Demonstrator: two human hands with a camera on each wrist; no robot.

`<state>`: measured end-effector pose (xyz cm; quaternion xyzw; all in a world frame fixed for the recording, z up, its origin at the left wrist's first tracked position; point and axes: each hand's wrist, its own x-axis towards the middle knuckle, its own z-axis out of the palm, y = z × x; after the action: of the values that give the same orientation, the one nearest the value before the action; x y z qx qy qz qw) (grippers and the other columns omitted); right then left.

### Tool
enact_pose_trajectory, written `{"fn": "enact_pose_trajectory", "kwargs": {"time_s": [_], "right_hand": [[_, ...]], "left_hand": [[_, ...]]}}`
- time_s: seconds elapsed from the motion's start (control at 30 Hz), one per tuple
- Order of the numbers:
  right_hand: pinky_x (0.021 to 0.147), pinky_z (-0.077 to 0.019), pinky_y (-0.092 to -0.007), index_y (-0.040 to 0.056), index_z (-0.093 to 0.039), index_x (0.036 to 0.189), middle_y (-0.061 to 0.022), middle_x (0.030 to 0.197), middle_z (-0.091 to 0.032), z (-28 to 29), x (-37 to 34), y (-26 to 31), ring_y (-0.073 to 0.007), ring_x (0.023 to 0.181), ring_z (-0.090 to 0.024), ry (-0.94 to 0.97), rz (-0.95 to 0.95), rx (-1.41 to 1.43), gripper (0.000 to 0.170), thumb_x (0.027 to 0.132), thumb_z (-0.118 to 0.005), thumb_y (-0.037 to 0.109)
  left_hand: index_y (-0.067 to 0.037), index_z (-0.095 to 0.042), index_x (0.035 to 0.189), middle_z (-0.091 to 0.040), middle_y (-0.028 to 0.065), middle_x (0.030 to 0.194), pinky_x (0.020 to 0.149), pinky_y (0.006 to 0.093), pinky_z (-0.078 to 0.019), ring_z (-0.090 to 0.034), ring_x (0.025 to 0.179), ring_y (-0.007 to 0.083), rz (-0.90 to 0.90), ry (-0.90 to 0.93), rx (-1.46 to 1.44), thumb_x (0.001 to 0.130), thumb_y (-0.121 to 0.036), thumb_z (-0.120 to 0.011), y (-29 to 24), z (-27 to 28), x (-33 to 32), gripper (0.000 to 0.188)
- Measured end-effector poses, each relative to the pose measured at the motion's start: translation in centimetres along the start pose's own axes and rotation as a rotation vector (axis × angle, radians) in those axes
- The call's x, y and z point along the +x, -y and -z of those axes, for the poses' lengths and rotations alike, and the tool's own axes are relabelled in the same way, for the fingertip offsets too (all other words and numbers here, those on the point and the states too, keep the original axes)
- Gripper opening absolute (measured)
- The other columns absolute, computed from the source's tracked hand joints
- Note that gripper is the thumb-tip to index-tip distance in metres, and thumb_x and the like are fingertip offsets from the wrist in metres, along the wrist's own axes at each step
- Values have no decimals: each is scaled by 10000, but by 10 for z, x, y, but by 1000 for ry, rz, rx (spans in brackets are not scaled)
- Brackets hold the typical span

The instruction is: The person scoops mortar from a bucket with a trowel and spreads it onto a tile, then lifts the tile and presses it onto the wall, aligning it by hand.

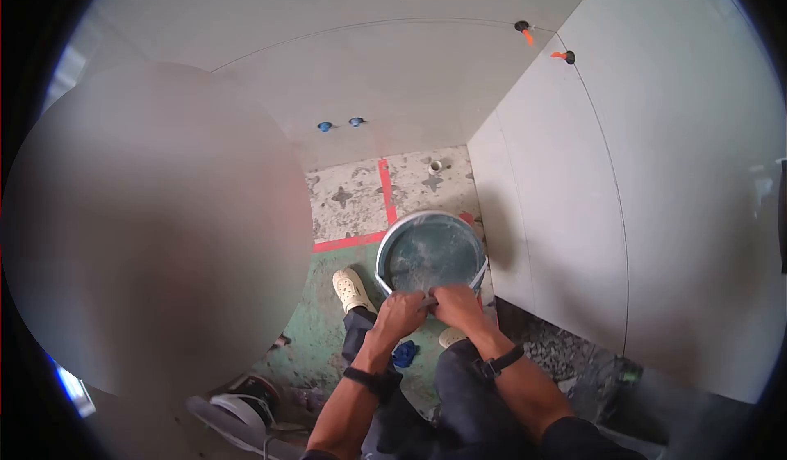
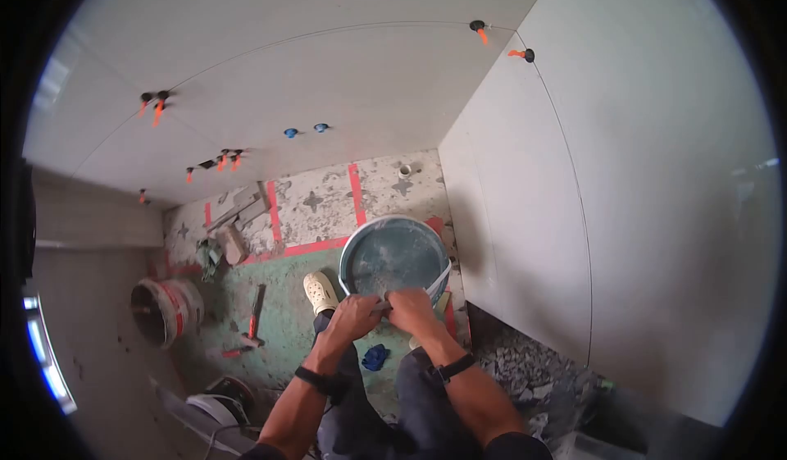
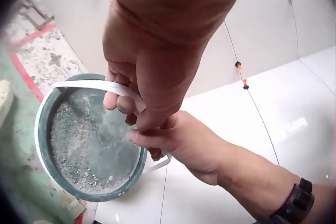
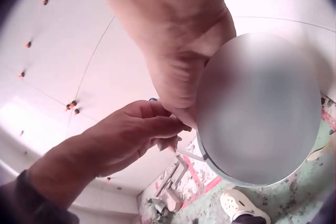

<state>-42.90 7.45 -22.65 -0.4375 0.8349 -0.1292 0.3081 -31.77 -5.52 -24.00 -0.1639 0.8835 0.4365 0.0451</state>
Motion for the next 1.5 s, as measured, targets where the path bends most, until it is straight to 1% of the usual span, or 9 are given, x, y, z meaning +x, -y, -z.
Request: {"fn": "enact_pose_trajectory", "kwargs": {"time_s": [0.27,0.33,0.47,0.53,0.7,1.0,1.03,1.23,1.5], "right_hand": [[830,-493,-479,60,-677,962,-178,997,-679,-15,17,11,-333,956,-656,-9,-231,-40,309,753,-688,288],[917,-477,-456,49,-603,1175,-191,1178,-627,-60,-41,38,-329,1084,-615,-63,-302,90,493,793,-676,353],[989,-453,-464,79,-493,1354,-188,1261,-603,-99,-191,131,-347,1166,-580,-87,-876,646,632,869,-601,469],[988,-454,-485,98,-502,1348,-187,1286,-595,-117,-249,184,-347,1201,-566,-179,-1162,781,637,871,-572,514],[960,-464,-496,113,-513,1346,-170,1208,-638,-140,-275,308,-345,1165,-582,-454,-1574,1005,622,866,-575,504],[977,-474,-437,114,-578,1303,-155,1196,-657,-230,-70,574,-333,1138,-609,-1262,-1743,2056,586,842,-605,473],[944,-487,-446,112,-618,1245,-150,1198,-656,-251,-39,607,-342,1112,-619,-1289,-1958,1948,519,857,-592,455],[837,-522,-451,166,-709,1015,-137,1024,-692,-295,153,775,-343,976,-652,-1581,-2420,1540,312,835,-643,411],[917,-503,-420,32,-661,1141,-230,1093,-678,-108,274,786,-368,1072,-638,-2328,-2652,2539,448,837,-626,360]], "left_hand": [[10,-594,1004,-657,271,908,814,548,-490,-632,889,456,29,537,123,768,-224,-655,27,17,47,338],[32,-569,1091,-561,290,1172,950,513,-452,-542,1132,403,-449,703,298,712,-351,-752,81,-3,6,569],[-31,-538,1340,-543,217,1349,1043,425,-421,-487,1297,324,-407,1591,145,833,-417,-719,223,15,-14,662],[11,-414,1415,-564,249,1325,1033,439,-421,-549,1236,343,-259,1713,555,924,-454,-587,51,125,24,698],[1,-423,1424,-623,153,1192,940,332,-446,-575,1082,219,-304,1799,870,917,-338,-631,62,188,64,645],[21,-457,1400,-671,103,1102,846,300,-515,-642,935,200,-104,2125,1137,935,-149,-610,-34,153,57,519],[-28,-449,1429,-643,95,1210,959,316,-469,-600,1096,195,-492,2118,1304,954,-193,-596,-14,128,63,524],[-49,-446,1438,-605,90,1291,1042,317,-396,-525,1216,185,-389,2459,1400,960,-206,-589,-12,79,-103,523],[-36,-467,1410,-605,99,1311,1047,309,-380,-513,1257,203,-704,2269,1783,917,-284,-641,-10,89,-244,579]]}}
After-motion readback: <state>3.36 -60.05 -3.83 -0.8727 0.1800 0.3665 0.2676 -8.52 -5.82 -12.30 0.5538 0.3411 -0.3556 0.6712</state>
